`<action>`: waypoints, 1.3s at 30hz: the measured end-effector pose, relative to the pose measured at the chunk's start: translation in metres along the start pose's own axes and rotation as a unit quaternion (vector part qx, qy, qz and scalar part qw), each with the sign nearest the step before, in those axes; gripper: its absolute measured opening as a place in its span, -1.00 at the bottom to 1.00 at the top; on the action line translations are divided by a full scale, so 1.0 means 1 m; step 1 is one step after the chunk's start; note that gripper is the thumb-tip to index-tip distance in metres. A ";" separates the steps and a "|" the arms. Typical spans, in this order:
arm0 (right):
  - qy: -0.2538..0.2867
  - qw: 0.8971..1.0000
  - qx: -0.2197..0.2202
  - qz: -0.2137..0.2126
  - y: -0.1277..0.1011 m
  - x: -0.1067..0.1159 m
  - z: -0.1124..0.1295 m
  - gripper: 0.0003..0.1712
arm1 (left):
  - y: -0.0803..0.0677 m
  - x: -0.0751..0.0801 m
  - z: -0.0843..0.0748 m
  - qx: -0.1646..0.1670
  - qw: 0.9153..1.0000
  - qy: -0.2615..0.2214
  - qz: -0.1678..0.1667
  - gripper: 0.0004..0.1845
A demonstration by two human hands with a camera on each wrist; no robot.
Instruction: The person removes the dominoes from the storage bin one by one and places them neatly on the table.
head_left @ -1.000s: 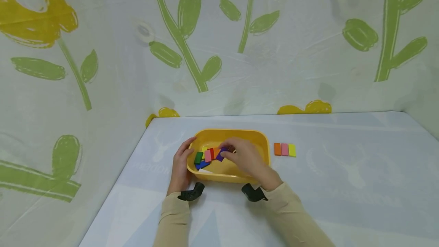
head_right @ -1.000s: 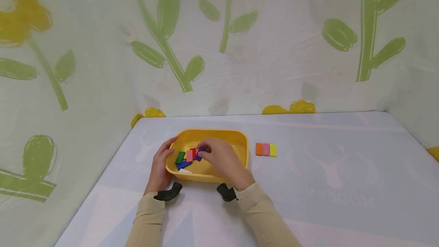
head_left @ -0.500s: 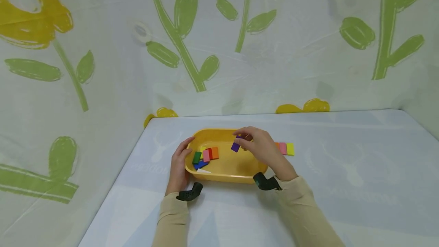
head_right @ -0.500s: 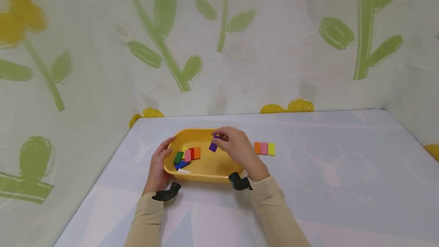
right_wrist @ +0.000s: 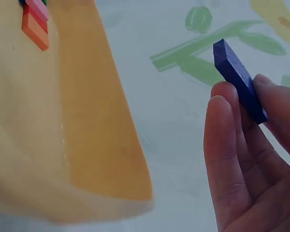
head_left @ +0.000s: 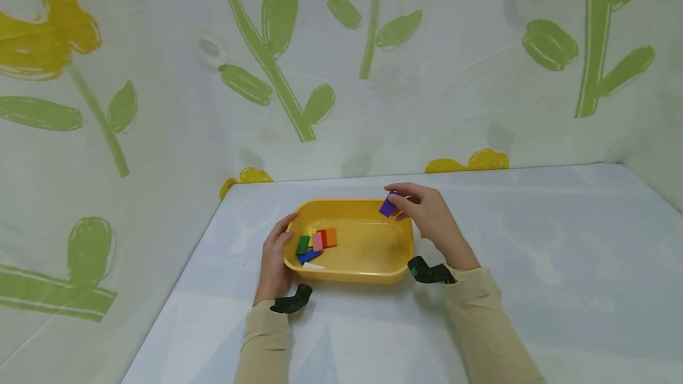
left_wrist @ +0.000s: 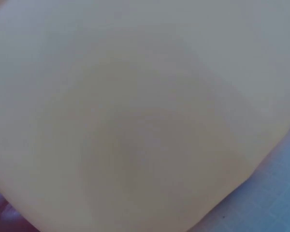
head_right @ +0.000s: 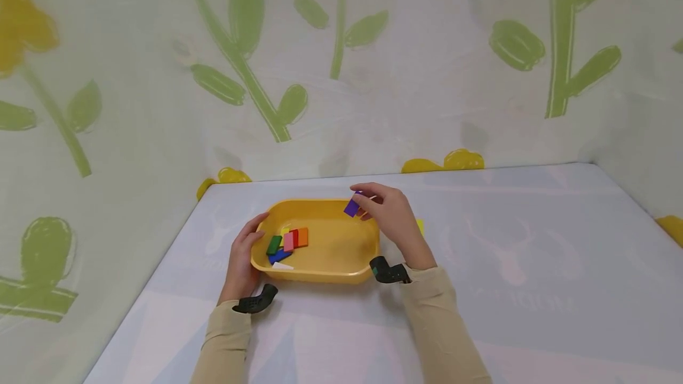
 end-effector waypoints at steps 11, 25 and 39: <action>-0.014 0.998 -0.057 -0.036 0.004 0.019 -0.010 -0.56 | 0.001 -0.001 0.001 0.001 1.000 -0.008 0.006 -0.64; -0.049 0.991 -0.049 -0.116 0.034 0.040 -0.106 -0.48 | -0.001 -0.001 0.000 0.000 1.000 -0.006 0.006 -0.63; -0.002 0.987 -0.058 -0.148 0.019 0.060 -0.084 -0.48 | 0.001 -0.002 0.000 -0.003 1.000 -0.018 0.003 -0.63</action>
Point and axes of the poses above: each hand's wrist, its own y-axis towards the middle knuckle, its own x-axis out of the back of the hand, z = x × y, the point moved 3 cm from there along y, towards the middle knuckle, and after that the axes turned 10 degrees about -z, right-handed, at the moved point
